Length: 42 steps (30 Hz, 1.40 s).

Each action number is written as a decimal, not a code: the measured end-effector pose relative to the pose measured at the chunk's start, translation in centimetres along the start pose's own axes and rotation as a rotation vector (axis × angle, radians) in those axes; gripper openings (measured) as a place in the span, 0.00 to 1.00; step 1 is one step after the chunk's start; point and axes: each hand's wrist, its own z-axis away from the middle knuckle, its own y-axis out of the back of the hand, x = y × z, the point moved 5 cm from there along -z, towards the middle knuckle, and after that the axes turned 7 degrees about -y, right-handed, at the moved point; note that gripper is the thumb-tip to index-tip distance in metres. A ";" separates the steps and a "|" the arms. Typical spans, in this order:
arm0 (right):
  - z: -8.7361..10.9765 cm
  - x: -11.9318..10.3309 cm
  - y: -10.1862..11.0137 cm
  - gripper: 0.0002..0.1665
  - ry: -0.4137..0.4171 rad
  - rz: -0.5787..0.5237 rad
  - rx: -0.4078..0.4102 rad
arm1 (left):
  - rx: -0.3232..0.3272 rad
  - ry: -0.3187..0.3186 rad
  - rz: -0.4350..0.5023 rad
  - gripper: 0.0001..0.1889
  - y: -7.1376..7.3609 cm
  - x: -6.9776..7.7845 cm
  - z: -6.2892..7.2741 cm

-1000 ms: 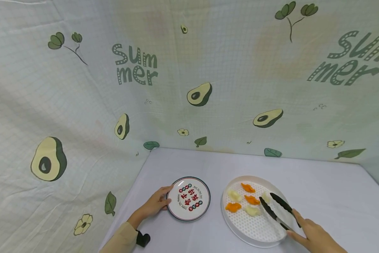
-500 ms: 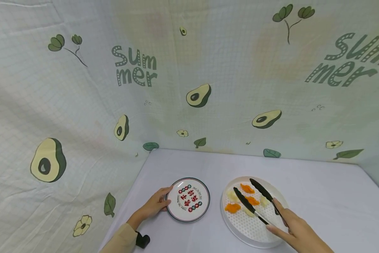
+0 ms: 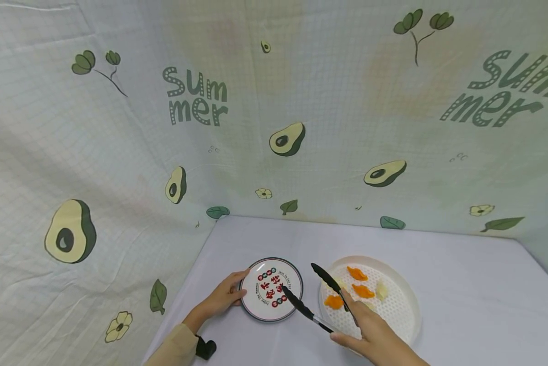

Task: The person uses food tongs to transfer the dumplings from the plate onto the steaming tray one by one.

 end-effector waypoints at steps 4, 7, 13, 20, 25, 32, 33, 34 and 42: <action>-0.9 -1.1 -1.7 0.60 -0.014 -0.069 -0.037 | -0.003 -0.003 0.015 0.32 0.0 -0.1 0.1; -1.7 -1.9 -2.9 0.61 -0.026 -0.110 -0.076 | -0.003 -0.013 0.015 0.32 0.0 -0.1 0.1; -3.0 -3.3 -5.1 0.61 -0.063 -0.147 -0.135 | -0.002 -0.022 0.003 0.31 0.1 -0.2 0.0; -4.0 -4.2 -7.3 0.62 -0.129 -0.140 -0.151 | -0.021 -0.042 0.033 0.32 0.2 -0.2 0.1; -4.7 -4.1 -8.4 0.62 -0.119 -0.097 -0.095 | -0.022 -0.041 0.040 0.32 0.2 -0.3 0.0; -5.5 -3.6 -10.0 0.61 -0.123 -0.131 -0.054 | -0.017 -0.020 0.049 0.32 0.1 -0.2 0.0; -5.6 -3.5 -10.3 0.61 -0.124 -0.136 -0.053 | -0.016 -0.021 0.049 0.32 0.1 -0.2 0.0; -5.7 -3.4 -10.4 0.61 -0.127 -0.138 -0.054 | -0.017 -0.019 0.052 0.32 0.1 -0.2 0.0; -6.1 -2.7 -11.3 0.60 -0.123 -0.103 -0.033 | -0.018 -0.026 0.045 0.32 0.2 -0.1 0.0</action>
